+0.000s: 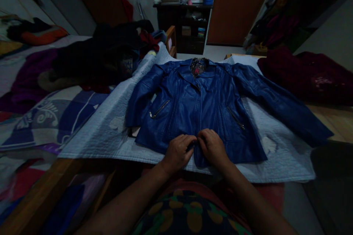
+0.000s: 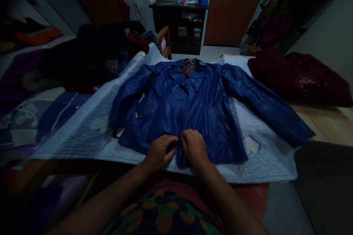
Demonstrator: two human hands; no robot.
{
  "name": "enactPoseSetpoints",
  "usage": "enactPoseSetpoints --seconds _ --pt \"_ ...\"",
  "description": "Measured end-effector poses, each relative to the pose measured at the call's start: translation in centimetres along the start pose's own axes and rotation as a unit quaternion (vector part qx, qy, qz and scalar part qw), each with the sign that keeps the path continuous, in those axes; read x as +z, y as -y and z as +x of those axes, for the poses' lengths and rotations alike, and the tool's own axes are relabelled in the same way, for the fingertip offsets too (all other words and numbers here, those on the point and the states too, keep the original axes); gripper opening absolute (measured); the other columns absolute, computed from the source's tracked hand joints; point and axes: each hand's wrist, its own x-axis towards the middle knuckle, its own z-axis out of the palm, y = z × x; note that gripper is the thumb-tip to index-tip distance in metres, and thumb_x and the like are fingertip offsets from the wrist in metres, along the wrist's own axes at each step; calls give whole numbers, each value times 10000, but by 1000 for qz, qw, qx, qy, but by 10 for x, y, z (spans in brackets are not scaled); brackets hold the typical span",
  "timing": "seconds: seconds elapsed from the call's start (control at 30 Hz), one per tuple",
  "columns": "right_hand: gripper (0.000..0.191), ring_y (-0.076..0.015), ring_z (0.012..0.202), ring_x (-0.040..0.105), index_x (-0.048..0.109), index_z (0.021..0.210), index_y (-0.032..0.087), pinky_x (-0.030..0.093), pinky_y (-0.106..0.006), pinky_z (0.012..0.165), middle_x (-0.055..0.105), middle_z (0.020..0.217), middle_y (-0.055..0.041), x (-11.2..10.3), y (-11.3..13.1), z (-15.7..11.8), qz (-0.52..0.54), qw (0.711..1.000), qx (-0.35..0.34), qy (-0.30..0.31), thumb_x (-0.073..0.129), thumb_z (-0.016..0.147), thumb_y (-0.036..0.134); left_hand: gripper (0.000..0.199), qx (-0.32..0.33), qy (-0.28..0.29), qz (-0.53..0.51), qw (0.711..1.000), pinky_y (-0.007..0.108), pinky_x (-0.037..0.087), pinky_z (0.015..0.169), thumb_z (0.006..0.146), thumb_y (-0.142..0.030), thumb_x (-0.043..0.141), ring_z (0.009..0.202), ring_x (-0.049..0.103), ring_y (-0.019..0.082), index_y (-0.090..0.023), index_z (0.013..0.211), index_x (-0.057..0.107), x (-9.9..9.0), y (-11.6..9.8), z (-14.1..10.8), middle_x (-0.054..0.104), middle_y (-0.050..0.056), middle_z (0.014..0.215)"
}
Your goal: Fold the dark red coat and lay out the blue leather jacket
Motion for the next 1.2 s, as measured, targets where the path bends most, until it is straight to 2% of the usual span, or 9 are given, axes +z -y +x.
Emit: enactPoseSetpoints --seconds 0.23,0.43,0.6,0.8,0.9,1.0,1.1,1.2 --pt "101 -194 804 525 543 844 196 394 -299 732 602 826 -39 -2 -3 -1 53 999 -2 -3 481 876 123 205 -7 16 -23 1000 280 454 759 849 -102 539 835 579 168 -204 1021 587 -2 0 2 616 30 889" --pt "237 -203 869 519 577 1066 185 389 -319 782 622 930 -55 -5 -5 -7 48 998 -33 5 445 891 93 199 -20 24 -37 999 268 452 772 892 -105 481 850 564 159 -200 1011 608 -6 -1 5 583 37 891" --pt "256 -204 809 470 631 1010 196 358 -314 725 582 854 -57 -7 -4 -15 -22 998 -55 21 414 916 97 238 -15 40 11 999 259 449 752 888 -101 472 833 558 155 -202 1056 606 -9 -2 3 564 33 879" --pt "199 -211 867 466 626 1014 189 361 -322 776 578 928 -69 -11 3 -19 -63 997 -37 32 479 900 117 256 5 93 89 992 248 437 716 909 -130 452 788 540 148 -216 1101 599 -16 -2 2 543 25 871" --pt "167 -214 880 477 618 1026 190 363 -324 781 583 938 -69 -11 5 -15 -75 996 -24 37 527 891 154 250 1 108 92 990 244 437 721 917 -138 445 800 542 148 -212 1102 597 -17 -1 3 543 28 887" --pt "100 -202 851 493 630 947 207 359 -316 761 594 892 -50 -10 3 -9 -71 996 -6 49 550 893 185 273 -14 121 83 989 243 443 739 925 -157 444 825 552 151 -223 1152 581 -16 -2 6 546 24 892" --pt "67 -189 829 506 614 864 198 356 -307 750 605 862 -35 -9 1 -4 -57 997 18 52 559 880 163 334 -28 146 85 985 240 448 726 918 -167 450 821 562 152 -266 1222 546 -16 -2 11 548 14 897" --pt "66 -186 841 511 601 861 191 357 -305 765 602 863 -32 -8 -1 -3 -45 997 23 52 557 873 143 350 -44 170 81 981 240 454 739 902 -165 456 832 577 152 -284 1221 538 -19 -2 17 558 9 913"
